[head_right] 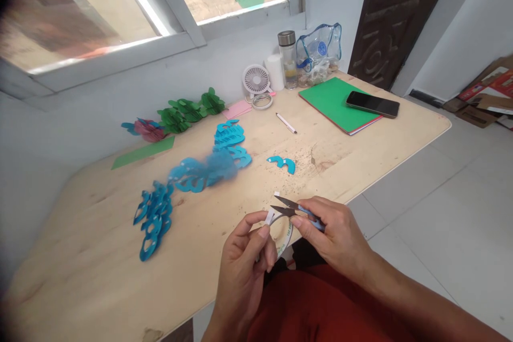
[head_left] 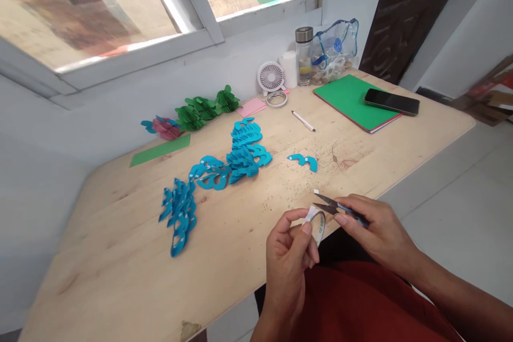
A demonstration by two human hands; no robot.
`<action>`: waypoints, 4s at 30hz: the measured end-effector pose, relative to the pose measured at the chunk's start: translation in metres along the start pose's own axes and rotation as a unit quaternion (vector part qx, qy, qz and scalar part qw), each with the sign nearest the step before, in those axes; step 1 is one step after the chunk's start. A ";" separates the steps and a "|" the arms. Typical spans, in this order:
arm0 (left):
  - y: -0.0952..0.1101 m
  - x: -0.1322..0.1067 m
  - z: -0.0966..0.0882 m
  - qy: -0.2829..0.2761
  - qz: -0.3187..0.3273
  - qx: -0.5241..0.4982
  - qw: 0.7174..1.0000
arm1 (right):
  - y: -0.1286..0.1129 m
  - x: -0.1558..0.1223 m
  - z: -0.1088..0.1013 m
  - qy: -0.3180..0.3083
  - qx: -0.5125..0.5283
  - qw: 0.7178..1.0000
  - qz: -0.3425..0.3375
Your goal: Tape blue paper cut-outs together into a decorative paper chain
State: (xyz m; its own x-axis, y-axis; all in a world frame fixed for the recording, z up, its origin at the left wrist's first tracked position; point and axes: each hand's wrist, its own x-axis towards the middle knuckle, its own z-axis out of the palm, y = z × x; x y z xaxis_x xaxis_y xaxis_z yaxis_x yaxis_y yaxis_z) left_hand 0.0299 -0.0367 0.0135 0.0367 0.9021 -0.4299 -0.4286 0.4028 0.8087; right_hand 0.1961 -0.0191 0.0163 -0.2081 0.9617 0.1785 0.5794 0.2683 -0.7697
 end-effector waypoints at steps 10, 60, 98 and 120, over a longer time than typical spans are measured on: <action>-0.002 0.000 -0.001 -0.015 0.015 -0.007 1.000 | -0.006 -0.001 0.003 -0.030 0.043 0.999 0.010; 0.001 0.002 0.007 -0.014 0.005 0.030 0.999 | 0.005 0.000 0.002 -0.011 0.042 0.999 0.013; -0.004 0.128 0.084 -0.114 0.226 0.314 0.915 | 0.078 0.006 -0.061 0.120 -0.128 0.984 -0.013; 0.037 0.056 -0.001 -0.128 0.401 0.405 0.812 | 0.018 0.018 -0.018 -0.030 -0.262 0.945 -0.195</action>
State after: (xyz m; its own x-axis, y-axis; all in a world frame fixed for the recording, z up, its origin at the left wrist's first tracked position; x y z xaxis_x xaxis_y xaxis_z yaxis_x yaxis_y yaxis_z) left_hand 0.0157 0.0288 0.0189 0.2690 0.8855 0.3790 0.3231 -0.4536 0.8306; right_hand 0.2171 0.0040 0.0165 -0.5223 0.7829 0.3380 0.7566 0.6083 -0.2399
